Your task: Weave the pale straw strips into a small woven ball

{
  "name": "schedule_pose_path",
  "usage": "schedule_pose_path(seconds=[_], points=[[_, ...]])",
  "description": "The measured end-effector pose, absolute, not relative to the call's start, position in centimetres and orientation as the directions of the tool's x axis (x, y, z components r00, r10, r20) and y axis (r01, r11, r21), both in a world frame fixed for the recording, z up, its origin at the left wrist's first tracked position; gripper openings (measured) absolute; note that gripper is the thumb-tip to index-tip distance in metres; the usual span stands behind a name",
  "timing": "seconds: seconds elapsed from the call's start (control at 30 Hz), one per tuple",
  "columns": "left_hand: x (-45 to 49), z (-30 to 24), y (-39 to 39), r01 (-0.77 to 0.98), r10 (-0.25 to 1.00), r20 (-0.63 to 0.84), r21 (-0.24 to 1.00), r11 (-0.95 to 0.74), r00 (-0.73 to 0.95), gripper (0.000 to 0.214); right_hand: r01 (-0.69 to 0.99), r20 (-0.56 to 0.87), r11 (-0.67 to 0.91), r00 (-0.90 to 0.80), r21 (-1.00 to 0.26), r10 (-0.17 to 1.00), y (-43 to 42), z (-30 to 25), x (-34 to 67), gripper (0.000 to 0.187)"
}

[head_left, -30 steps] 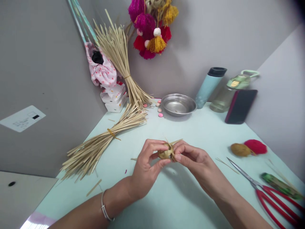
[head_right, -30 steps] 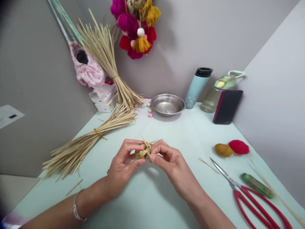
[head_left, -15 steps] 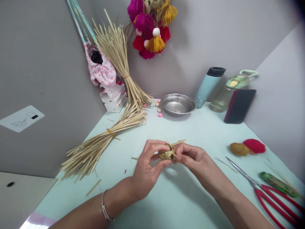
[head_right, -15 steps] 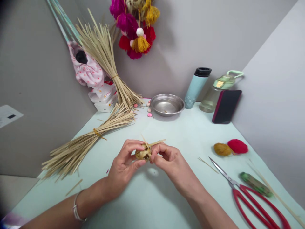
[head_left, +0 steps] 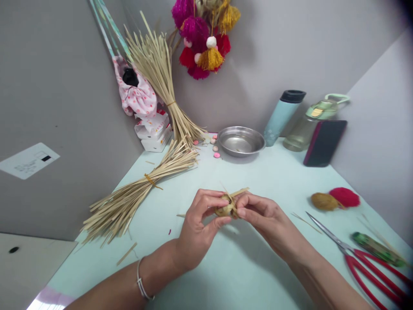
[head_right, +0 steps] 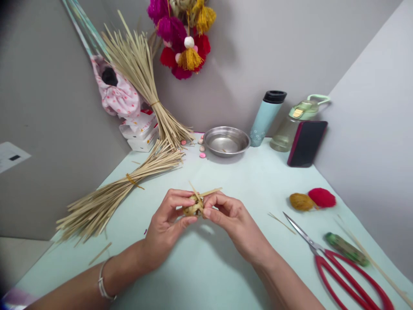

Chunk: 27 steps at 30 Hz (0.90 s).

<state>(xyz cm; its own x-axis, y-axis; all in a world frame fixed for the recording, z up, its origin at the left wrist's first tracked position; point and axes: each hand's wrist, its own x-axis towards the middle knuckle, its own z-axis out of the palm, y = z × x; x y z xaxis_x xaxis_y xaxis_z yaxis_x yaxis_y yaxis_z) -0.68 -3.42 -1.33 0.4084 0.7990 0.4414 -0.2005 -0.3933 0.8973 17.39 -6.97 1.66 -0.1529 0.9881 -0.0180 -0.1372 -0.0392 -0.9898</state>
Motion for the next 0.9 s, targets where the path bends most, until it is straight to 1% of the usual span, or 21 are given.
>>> schedule_pose_path(seconds=[0.23, 0.33, 0.47, 0.6, 0.67, 0.77, 0.9], points=[[-0.7, -1.5, -3.5, -0.180, 0.795, 0.467, 0.884, -0.432, 0.387, 0.027, -0.202, -0.046, -0.069, -0.115, -0.977, 0.992, -6.7, 1.8, 16.5, 0.016], [-0.6, -1.5, -3.5, -0.175, 0.803, 0.457, 0.889, -0.423, 0.382, 0.026, -0.216, -0.050, -0.066, -0.078, -0.974, 0.996, -6.8, 1.7, 16.1, 0.019], [-0.6, -1.4, -3.3, -0.197, 0.831, 0.402, 0.915, -0.352, 0.385, 0.025, -0.186, -0.071, -0.080, -0.053, -0.979, 0.996, -6.9, 1.8, 16.2, 0.020], [-0.5, -1.4, -3.0, -0.244, 0.846, 0.373, 0.923, -0.297, 0.382, 0.025, -0.170, -0.085, -0.106, -0.126, -0.980, 0.988, -6.8, 2.1, 16.7, 0.015], [-0.5, -1.4, -2.9, -0.254, 0.849, 0.363, 0.925, -0.281, 0.383, 0.025, -0.163, -0.099, -0.121, -0.135, -0.979, 0.986, -6.8, 2.2, 16.9, 0.014], [-0.6, -1.3, -2.9, -0.242, 0.849, 0.362, 0.927, -0.285, 0.386, 0.025, -0.156, -0.108, -0.127, -0.128, -0.980, 0.986, -6.8, 2.2, 16.8, 0.014], [-0.7, -1.2, -2.9, -0.206, 0.851, 0.374, 0.926, -0.317, 0.369, 0.025, -0.093, -0.071, -0.080, -0.099, -0.992, 0.993, -7.1, 2.3, 16.4, 0.010]])
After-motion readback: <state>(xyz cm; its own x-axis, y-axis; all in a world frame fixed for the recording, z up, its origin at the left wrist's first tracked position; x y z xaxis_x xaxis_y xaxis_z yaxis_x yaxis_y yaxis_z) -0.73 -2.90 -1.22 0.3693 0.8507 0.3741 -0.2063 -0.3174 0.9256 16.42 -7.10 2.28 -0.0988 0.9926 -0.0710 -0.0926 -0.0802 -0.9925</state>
